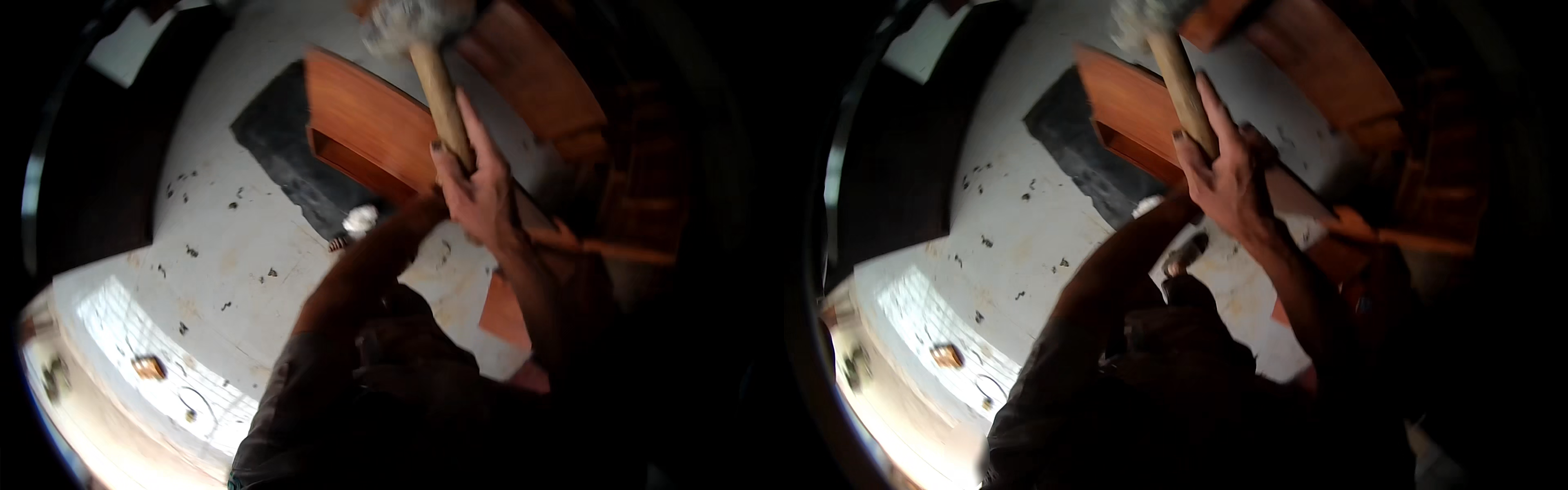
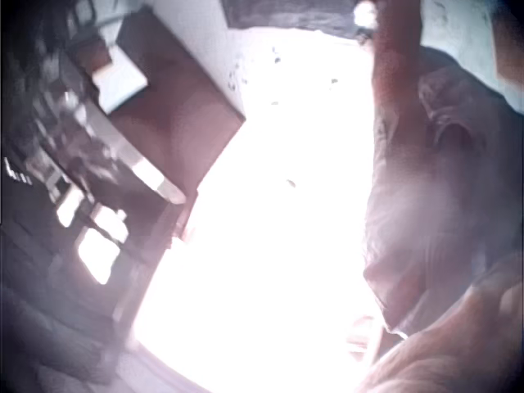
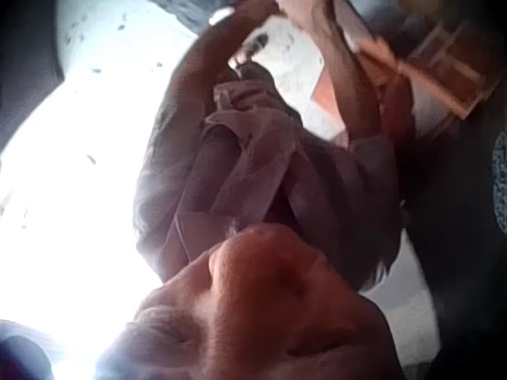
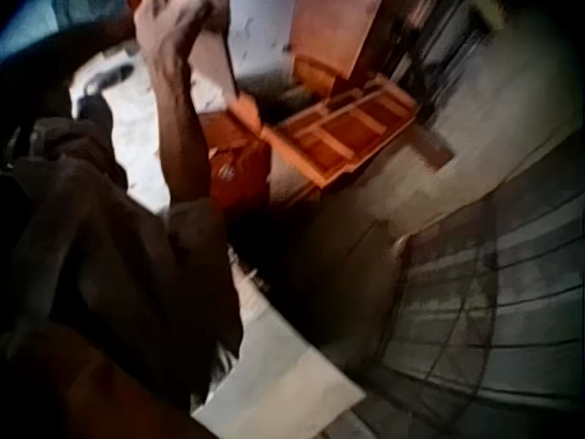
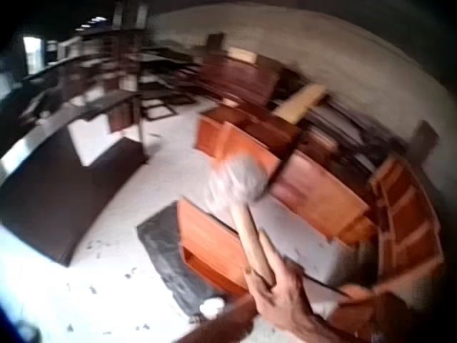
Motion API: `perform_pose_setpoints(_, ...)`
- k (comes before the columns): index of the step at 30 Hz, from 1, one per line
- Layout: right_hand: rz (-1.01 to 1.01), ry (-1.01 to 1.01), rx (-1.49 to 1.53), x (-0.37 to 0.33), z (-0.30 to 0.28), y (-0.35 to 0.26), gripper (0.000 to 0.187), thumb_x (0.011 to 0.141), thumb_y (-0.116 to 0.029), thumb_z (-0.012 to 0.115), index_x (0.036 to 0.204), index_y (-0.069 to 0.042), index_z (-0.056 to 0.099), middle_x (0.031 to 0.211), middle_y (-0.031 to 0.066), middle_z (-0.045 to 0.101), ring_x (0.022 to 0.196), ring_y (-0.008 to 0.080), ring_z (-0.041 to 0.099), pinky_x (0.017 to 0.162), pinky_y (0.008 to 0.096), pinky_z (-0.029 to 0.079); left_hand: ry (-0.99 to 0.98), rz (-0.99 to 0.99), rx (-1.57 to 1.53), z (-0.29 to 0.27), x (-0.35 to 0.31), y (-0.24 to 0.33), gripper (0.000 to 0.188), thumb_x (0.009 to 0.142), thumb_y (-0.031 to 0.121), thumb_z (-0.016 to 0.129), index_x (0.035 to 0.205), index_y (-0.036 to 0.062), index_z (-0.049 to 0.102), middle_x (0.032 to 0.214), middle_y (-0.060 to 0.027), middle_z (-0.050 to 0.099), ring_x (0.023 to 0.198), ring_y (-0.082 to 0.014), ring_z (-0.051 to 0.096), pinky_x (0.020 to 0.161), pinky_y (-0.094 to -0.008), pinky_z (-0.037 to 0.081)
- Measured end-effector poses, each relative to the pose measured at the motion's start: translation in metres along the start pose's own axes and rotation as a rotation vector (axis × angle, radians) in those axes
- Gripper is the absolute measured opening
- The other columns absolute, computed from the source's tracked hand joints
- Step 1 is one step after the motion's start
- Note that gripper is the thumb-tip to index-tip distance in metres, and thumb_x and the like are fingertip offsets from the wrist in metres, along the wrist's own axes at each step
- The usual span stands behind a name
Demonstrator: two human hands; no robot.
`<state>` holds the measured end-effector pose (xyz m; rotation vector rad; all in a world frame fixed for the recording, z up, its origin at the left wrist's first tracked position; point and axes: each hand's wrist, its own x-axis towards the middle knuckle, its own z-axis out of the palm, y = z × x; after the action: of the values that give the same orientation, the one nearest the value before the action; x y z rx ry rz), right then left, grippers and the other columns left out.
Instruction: The person disassembles a wooden cabinet by removing panels and then uses a mallet to forcefully break apart the remaining frame. The person handles multiple wooden panels and the cabinet frame, striking it repeatedly to separate components.
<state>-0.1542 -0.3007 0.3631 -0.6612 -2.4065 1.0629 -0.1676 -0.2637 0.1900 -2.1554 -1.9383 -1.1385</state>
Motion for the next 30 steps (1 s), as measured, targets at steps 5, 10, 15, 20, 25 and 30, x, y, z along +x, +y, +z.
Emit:
perform_pose_setpoints(5,0.088,0.228,0.219,-0.061,-0.097,-0.003,0.038,0.094,-0.012,0.063,0.126,0.001,0.046,0.088,0.0067,0.061,0.068,0.0090,0.056,0.060,0.0251,0.049,-0.375,0.089,0.273,-0.032,0.013,-0.035,0.039,0.094,0.038,0.057,0.124,0.0137,0.061,0.120,-0.0113,0.067,0.110,-0.0285,0.064,0.109,-0.0505,0.032)
perform_pose_setpoints(10,0.209,0.459,-0.007,-0.125,-0.149,0.011,0.043,0.096,-0.012,0.061,0.134,-0.002,0.044,0.096,0.0089,0.061,0.075,0.0146,0.059,0.070,0.0292,0.051,-0.602,-0.113,0.265,-0.055,0.019,-0.122,0.038,0.081,0.036,0.073,0.113,0.0153,0.065,0.106,-0.0084,0.072,0.103,-0.0248,0.067,0.103,-0.0525,0.040)
perform_pose_setpoints(15,0.410,0.470,0.073,-0.204,-0.160,0.048,0.057,0.097,-0.017,0.060,0.147,-0.004,0.036,0.093,0.0138,0.068,0.077,0.0152,0.063,0.069,0.0327,0.051,-0.448,-0.019,0.442,-0.074,0.027,-0.078,0.031,0.083,0.036,0.071,0.106,0.0160,0.067,0.088,-0.0101,0.072,0.086,-0.0324,0.070,0.084,-0.0479,0.051)
perform_pose_setpoints(20,0.337,0.519,-0.027,-0.231,-0.170,0.070,0.065,0.097,-0.014,0.059,0.153,-0.006,0.027,0.098,0.0255,0.066,0.082,0.0361,0.068,0.073,0.0415,0.053,-0.492,-0.140,0.283,-0.085,0.029,-0.090,0.019,0.077,0.025,0.078,0.091,0.0131,0.071,0.088,-0.0048,0.073,0.089,-0.0291,0.068,0.085,-0.0437,0.048)
perform_pose_setpoints(25,0.449,0.470,0.004,-0.267,-0.174,0.112,0.066,0.097,-0.015,0.059,0.154,-0.008,0.026,0.098,0.0239,0.067,0.082,0.0345,0.067,0.073,0.0403,0.052,-0.539,-0.096,0.367,-0.092,0.035,-0.091,0.023,0.078,0.025,0.078,0.096,0.0113,0.070,0.088,-0.0056,0.073,0.087,-0.0289,0.068,0.080,-0.0433,0.048)
perform_pose_setpoints(30,0.366,0.585,-0.013,-0.281,-0.183,0.125,0.064,0.099,-0.016,0.058,0.154,-0.011,0.028,0.097,0.0199,0.067,0.073,0.0249,0.065,0.067,0.0343,0.050,-0.570,-0.049,0.352,-0.096,0.038,-0.089,0.025,0.079,0.025,0.078,0.096,0.0082,0.069,0.089,-0.0091,0.073,0.085,-0.0308,0.068,0.078,-0.0435,0.051)
